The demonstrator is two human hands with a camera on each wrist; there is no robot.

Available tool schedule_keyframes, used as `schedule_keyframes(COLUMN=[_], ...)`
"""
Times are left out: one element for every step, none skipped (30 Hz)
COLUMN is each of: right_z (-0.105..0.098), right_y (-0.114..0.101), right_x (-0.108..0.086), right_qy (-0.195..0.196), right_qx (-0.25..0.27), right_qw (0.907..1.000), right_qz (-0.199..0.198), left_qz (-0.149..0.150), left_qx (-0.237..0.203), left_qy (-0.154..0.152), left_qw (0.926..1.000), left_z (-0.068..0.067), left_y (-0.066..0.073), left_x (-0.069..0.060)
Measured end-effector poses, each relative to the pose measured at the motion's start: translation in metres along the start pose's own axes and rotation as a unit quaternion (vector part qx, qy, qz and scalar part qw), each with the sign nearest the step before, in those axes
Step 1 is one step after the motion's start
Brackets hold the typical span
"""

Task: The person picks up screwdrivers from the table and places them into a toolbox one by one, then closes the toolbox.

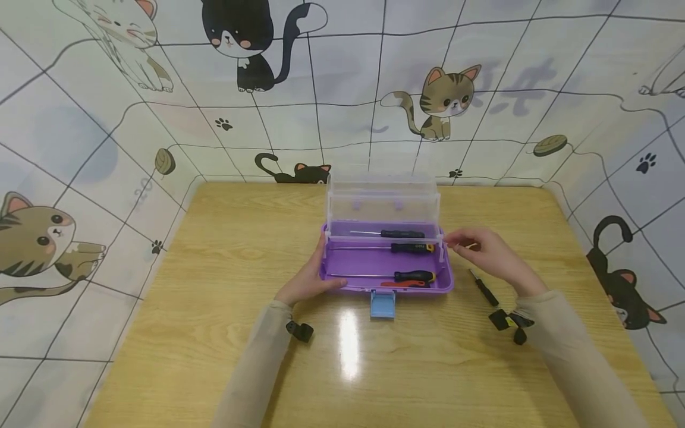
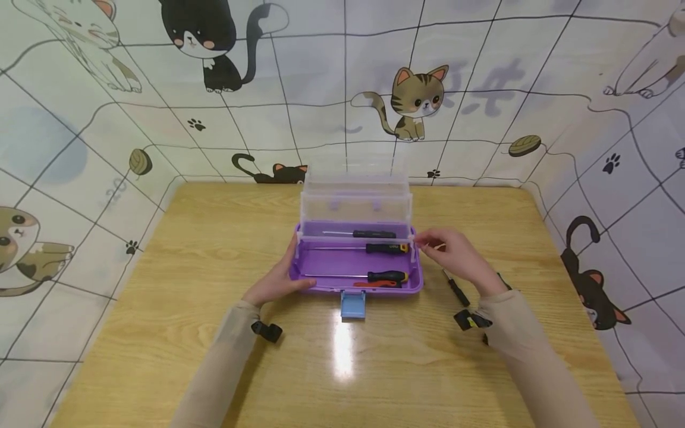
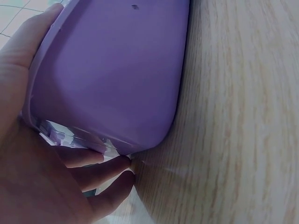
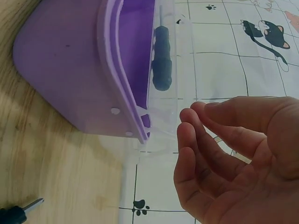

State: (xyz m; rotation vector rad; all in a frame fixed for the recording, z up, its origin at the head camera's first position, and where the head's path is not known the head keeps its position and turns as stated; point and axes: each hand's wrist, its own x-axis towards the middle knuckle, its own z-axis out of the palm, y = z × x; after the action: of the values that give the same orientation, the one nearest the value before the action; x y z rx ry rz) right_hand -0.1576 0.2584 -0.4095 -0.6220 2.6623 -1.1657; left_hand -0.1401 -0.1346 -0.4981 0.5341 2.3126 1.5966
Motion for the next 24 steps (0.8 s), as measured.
schedule_keyframes(right_z=[0.0, 0.0, 0.0, 0.0, 0.0, 0.0, 0.0, 0.0, 0.0, 0.0, -0.001, -0.001, -0.001, -0.002, -0.003, -0.003, -0.004, -0.004, -0.005, -0.005, -0.006, -0.006, -0.006, -0.006], right_y=[0.001, 0.001, 0.002, 0.002, 0.003, 0.004, 0.005, 0.006, 0.007, 0.008, 0.009, 0.01, 0.01, 0.011, 0.012, 0.014, 0.015, 0.017, 0.018, 0.02, 0.021, 0.023, 0.024, 0.025], right_x=[-0.002, -0.005, -0.007, -0.01, -0.013, -0.015, -0.017, -0.02, -0.022, -0.025, -0.027, -0.029, -0.031, -0.034, -0.036, -0.038, -0.04, -0.043, -0.045, -0.047, -0.05, -0.052, -0.055, -0.058], right_qy=[-0.001, 0.0, 0.001, 0.003, 0.005, 0.006, 0.008, 0.01, 0.012, 0.015, 0.015, 0.015, 0.017, 0.018, 0.019, 0.021, 0.022, 0.026, 0.03, 0.033, 0.036, 0.039, 0.041, 0.044], right_qx=[-0.001, -0.004, -0.005, -0.007, -0.009, -0.009, -0.01, -0.012, -0.009, -0.008, -0.005, -0.001, 0.001, 0.005, 0.009, 0.01, 0.011, 0.01, 0.008, 0.006, 0.003, 0.0, -0.003, -0.005], right_qw=[1.0, 1.0, 1.0, 1.0, 0.9999, 0.9999, 0.9999, 0.9998, 0.9997, 0.9996, 0.9995, 0.9992, 0.9989, 0.9985, 0.9983, 0.9983, 0.9983, 0.9983, 0.9984, 0.9985, 0.9985, 0.9985, 0.9984, 0.9983], right_qz=[0.002, 0.002, 0.004, 0.005, 0.006, 0.007, 0.007, 0.01, 0.016, 0.022, 0.029, 0.036, 0.044, 0.051, 0.055, 0.054, 0.054, 0.05, 0.047, 0.043, 0.041, 0.039, 0.038, 0.037], left_qz=[0.001, 0.002, 0.003, 0.005, 0.006, 0.007, 0.009, 0.011, 0.014, 0.015, 0.016, 0.016, 0.017, 0.015, 0.016, 0.014, 0.013, 0.012, 0.011, 0.011, 0.009, 0.008, 0.008, 0.007], left_qx=[-0.003, -0.006, -0.009, -0.012, -0.013, -0.014, -0.015, -0.014, -0.013, -0.01, -0.009, -0.006, -0.003, -0.001, 0.0, -0.001, -0.002, -0.002, -0.006, -0.009, -0.01, -0.012, -0.013, -0.012], left_qy=[0.0, -0.001, -0.001, -0.001, -0.002, -0.002, -0.003, -0.004, -0.005, -0.005, -0.005, -0.004, -0.004, -0.003, -0.002, -0.002, -0.002, -0.002, -0.002, -0.002, -0.002, -0.002, -0.002, -0.002], left_qw=[1.0, 1.0, 1.0, 0.9999, 0.9999, 0.9999, 0.9998, 0.9998, 0.9998, 0.9998, 0.9998, 0.9998, 0.9998, 0.9999, 0.9999, 0.9999, 0.9999, 0.9999, 0.9999, 0.9999, 0.9999, 0.9999, 0.9999, 0.9999], left_z=[0.0, 0.001, 0.001, 0.001, 0.001, 0.002, 0.002, 0.002, 0.002, 0.002, 0.002, 0.002, 0.001, 0.001, 0.001, 0.001, 0.001, 0.0, 0.0, 0.0, 0.0, 0.0, 0.0, 0.0], left_y=[-0.001, -0.001, -0.001, -0.001, -0.001, -0.001, -0.001, -0.001, 0.0, 0.0, 0.0, 0.0, 0.0, 0.001, 0.001, 0.002, 0.002, 0.002, 0.002, 0.002, 0.002, 0.002, 0.002, 0.002], left_x=[0.0, 0.0, 0.001, 0.001, 0.001, 0.001, 0.001, 0.001, 0.001, 0.001, 0.001, 0.001, 0.0, 0.0, 0.0, -0.001, -0.001, -0.001, -0.002, -0.002, -0.002, -0.002, -0.002, -0.001])
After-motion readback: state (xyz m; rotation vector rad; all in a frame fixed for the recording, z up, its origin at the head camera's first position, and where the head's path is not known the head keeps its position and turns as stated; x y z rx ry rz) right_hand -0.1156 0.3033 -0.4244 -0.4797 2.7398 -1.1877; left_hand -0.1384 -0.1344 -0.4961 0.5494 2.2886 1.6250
